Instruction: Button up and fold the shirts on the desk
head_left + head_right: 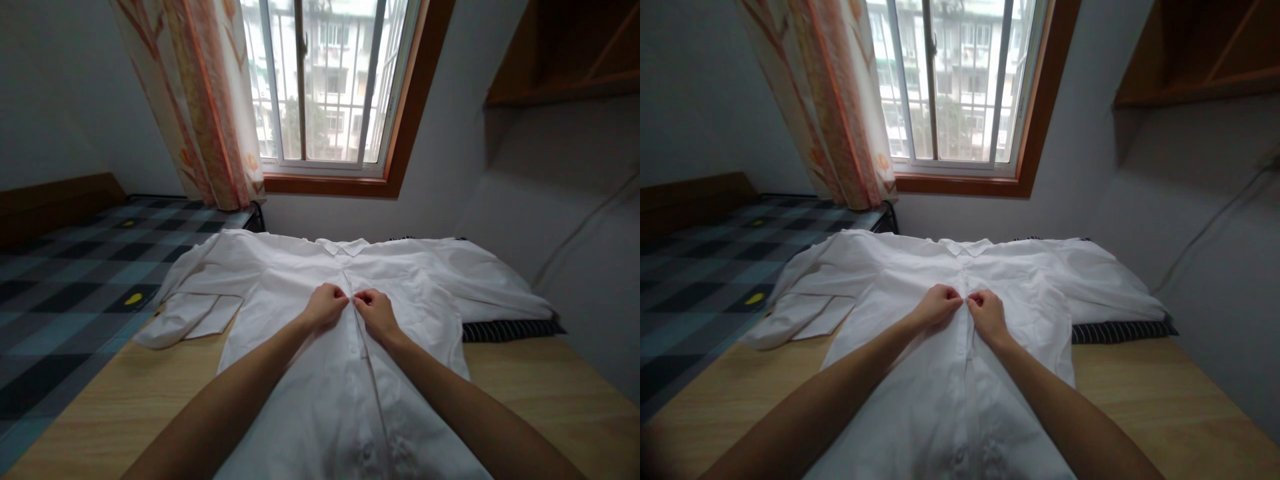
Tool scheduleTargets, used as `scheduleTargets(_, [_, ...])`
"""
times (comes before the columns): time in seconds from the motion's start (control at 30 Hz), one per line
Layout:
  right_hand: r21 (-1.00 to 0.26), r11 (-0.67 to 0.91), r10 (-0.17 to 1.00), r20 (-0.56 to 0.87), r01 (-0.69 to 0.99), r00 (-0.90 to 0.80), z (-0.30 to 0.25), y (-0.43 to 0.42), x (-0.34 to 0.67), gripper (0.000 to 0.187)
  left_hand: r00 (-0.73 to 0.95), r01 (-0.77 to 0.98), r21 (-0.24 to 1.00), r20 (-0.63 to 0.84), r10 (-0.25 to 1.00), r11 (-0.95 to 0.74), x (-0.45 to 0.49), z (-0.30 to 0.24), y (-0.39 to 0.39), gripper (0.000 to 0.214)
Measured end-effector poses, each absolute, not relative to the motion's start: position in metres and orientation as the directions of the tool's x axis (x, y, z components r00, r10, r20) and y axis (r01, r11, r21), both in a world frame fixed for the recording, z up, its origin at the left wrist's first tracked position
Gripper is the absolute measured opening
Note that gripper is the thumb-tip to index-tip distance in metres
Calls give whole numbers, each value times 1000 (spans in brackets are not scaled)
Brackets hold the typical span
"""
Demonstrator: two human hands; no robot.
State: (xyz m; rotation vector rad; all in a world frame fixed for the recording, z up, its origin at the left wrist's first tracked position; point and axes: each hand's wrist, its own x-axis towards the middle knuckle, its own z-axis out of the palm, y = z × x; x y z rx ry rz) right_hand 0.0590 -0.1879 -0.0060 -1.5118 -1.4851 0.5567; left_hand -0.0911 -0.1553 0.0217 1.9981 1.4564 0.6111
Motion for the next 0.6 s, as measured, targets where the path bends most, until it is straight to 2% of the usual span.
scheduleTargets(0.3, [-860,153,959,248,487,136,-6,-189,60,23,283,641,741,16,959,-202,-92,19,-156,15])
scheduleTargets(0.37, [-874,137,971,212,466,112,-7,-186,62,25,265,609,782,-41,963,-135,-91,19,-157,15])
scheduleTargets(0.47, [-890,88,986,141,446,85,-7,-182,67,27,233,512,858,-196,952,52,-88,19,-159,16])
scheduleTargets(0.6, [-886,112,991,135,450,18,-4,-177,70,23,253,397,900,-296,921,180,-88,20,-160,17])
